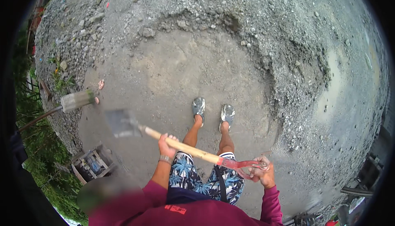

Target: The person shovels a mixture of gravel, sand, and cement on the ground, repeatedly turning the pile over to mix it.

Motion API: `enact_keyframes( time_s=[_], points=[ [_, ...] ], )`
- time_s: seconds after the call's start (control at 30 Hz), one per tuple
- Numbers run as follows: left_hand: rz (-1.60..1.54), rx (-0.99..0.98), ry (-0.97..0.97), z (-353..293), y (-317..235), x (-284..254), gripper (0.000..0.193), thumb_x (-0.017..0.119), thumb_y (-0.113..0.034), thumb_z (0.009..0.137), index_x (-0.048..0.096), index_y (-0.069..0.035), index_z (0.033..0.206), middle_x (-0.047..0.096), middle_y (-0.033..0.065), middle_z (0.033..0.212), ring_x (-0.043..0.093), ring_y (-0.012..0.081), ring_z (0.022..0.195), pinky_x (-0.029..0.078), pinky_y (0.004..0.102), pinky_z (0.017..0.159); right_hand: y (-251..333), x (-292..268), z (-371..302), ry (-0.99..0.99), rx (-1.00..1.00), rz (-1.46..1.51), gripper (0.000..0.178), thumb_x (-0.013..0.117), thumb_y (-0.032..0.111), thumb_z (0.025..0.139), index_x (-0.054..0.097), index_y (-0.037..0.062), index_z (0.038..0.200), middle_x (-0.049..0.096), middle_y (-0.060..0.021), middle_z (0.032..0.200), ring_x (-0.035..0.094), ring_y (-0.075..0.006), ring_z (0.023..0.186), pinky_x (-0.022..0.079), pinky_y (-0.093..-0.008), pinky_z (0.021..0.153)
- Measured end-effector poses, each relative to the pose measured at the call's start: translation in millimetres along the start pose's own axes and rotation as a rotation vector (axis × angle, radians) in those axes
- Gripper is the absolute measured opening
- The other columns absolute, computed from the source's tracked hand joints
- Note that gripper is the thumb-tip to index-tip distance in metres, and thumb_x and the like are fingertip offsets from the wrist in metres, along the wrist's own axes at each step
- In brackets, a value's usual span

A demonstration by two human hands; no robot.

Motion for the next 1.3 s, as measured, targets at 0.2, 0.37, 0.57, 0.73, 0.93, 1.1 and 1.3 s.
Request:
enact_keyframes(
  time_s=[0.2, 0.37, 0.57, 0.73, 0.93, 1.1, 1.3],
  points=[
    [0.456, -0.175, 0.004, 90.9, 107.2, 99.5, 0.015, 0.062, -0.016, 0.078, 0.049, -0.011, 0.074, 0.048, 0.0017, 0.062, 0.049, 0.0172, 0.051, 0.046, 0.0371, 0.05, -66.6, 44.5, -80.2, -0.253, 0.005, 0.724, 0.047, 0.057, 0.014, 0.078, 0.044, -0.0041, 0.12, 0.048, -0.0071, 0.055, 0.049, -0.0205, 0.042, 0.046, -0.0354, 0.043],
    [0.649, -0.242, 0.112, 126.6, 180.1, 162.2, 0.013, 0.063, -0.015, 0.077, 0.054, -0.008, 0.08, 0.053, 0.0054, 0.064, 0.055, 0.0203, 0.053, 0.049, 0.0383, 0.049, -46.0, 50.2, -68.1, -0.409, -0.061, 0.983, 0.042, 0.055, 0.018, 0.083, 0.047, 0.0008, 0.12, 0.045, -0.0039, 0.054, 0.048, -0.0188, 0.044, 0.045, -0.0332, 0.044],
    [0.555, -0.355, 0.242, 101.8, 224.6, 202.9, 0.013, 0.062, -0.016, 0.08, 0.051, -0.011, 0.082, 0.05, 0.0024, 0.062, 0.053, 0.0178, 0.053, 0.048, 0.035, 0.048, 0.3, 69.2, 47.8, -0.467, -0.063, 1.245, 0.038, 0.057, 0.018, 0.087, 0.046, 0.0013, 0.12, 0.046, -0.0029, 0.055, 0.046, -0.016, 0.044, 0.044, -0.0317, 0.044],
    [0.424, -0.45, 0.247, 67.8, 199.1, 206.0, 0.014, 0.06, -0.019, 0.082, 0.048, -0.012, 0.079, 0.048, 0.0006, 0.061, 0.05, 0.0161, 0.049, 0.045, 0.0356, 0.044, 23.4, 92.3, 35.5, -0.415, -0.061, 1.292, 0.043, 0.057, 0.017, 0.087, 0.043, 0.0012, 0.124, 0.047, -0.0034, 0.055, 0.047, -0.017, 0.044, 0.045, -0.0325, 0.045],
    [0.505, -0.481, 0.127, 36.6, 191.3, 212.2, 0.012, 0.059, -0.016, 0.081, 0.049, -0.011, 0.079, 0.048, 0.0028, 0.06, 0.049, 0.0175, 0.046, 0.046, 0.0384, 0.043, 44.5, 93.8, 9.4, -0.43, -0.106, 1.297, 0.043, 0.055, 0.018, 0.084, 0.048, 0.0022, 0.124, 0.05, -0.0039, 0.056, 0.048, -0.0165, 0.044, 0.044, -0.0327, 0.044],
    [0.494, -0.48, 0.125, 111.8, 172.5, 316.4, 0.011, 0.057, -0.014, 0.081, 0.048, -0.009, 0.078, 0.047, 0.0036, 0.059, 0.048, 0.0195, 0.047, 0.044, 0.0383, 0.046, 144.0, 75.3, 105.7, -0.362, -0.284, 1.254, 0.043, 0.053, 0.011, 0.082, 0.045, -0.0049, 0.121, 0.05, -0.0044, 0.055, 0.049, -0.0162, 0.041, 0.047, -0.031, 0.04],
    [0.471, -0.388, 0.169, 183.5, 181.1, 347.9, 0.01, 0.056, -0.013, 0.081, 0.047, -0.012, 0.076, 0.048, 0.0023, 0.06, 0.047, 0.0178, 0.047, 0.042, 0.0377, 0.046, 133.4, 62.8, 184.5, -0.299, -0.26, 1.132, 0.042, 0.052, 0.011, 0.082, 0.047, -0.0036, 0.12, 0.049, -0.005, 0.054, 0.048, -0.0173, 0.041, 0.046, -0.0329, 0.04]
  ],
)
Point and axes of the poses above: each hand's wrist, its own z-axis towards the middle knuckle, its own x-axis out of the palm, y = z × x, the point moved 5 cm from there along z, towards the middle knuckle
